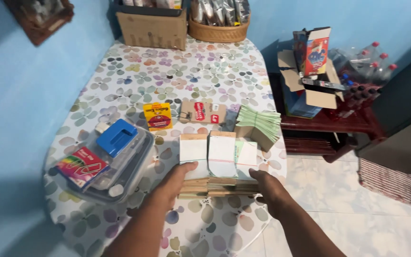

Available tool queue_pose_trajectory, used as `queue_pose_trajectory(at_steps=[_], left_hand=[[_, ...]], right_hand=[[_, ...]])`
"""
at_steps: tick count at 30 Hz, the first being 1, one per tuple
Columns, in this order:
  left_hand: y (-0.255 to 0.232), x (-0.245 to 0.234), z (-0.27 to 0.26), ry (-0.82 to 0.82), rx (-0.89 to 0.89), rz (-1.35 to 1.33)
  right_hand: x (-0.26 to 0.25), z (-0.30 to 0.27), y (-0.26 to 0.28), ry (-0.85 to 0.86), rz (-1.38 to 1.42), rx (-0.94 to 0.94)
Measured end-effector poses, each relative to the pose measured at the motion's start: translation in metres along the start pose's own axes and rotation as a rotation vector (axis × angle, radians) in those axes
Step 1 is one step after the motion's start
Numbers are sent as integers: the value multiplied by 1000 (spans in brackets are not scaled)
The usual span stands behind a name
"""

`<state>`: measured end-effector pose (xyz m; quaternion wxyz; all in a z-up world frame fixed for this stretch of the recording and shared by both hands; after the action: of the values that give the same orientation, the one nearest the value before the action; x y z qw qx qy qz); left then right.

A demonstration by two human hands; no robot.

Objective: Counting currency stacks, inspecting baseball caps, and using a paper trimmer.

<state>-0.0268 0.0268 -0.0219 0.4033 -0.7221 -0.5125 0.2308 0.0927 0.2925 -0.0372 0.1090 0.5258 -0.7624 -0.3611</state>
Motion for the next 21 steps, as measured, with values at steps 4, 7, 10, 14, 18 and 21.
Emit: queue_pose_trajectory(at_steps=[4, 7, 10, 14, 18, 21], left_hand=[[-25, 2, -4, 190, -13, 139], [-35, 2, 14, 53, -35, 268], [-69, -3, 20, -248, 202, 442], [-139, 26, -32, -398, 530, 928], [-153, 66, -34, -199, 709, 1292], [-148, 89, -29, -58, 803, 1286]], right_hand=[[-2, -2, 9, 31, -34, 81], [-10, 2, 15, -23, -73, 86], [-2, 5, 32, -36, -29, -15], [6, -2, 57, -106, -4, -64], [6, -3, 70, -129, -100, -167], [10, -7, 79, -92, -134, -250]])
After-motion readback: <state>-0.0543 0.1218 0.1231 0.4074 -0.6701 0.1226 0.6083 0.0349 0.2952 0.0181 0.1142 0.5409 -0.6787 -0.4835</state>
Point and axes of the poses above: each hand's wrist, its own z-axis towards the middle knuckle, its own x-axis out of the palm, y = z × x, the point moved 6 cm from there along z, towards the middle knuckle, and after that the axes turned 8 degrees about x, right-handed, at the moved point
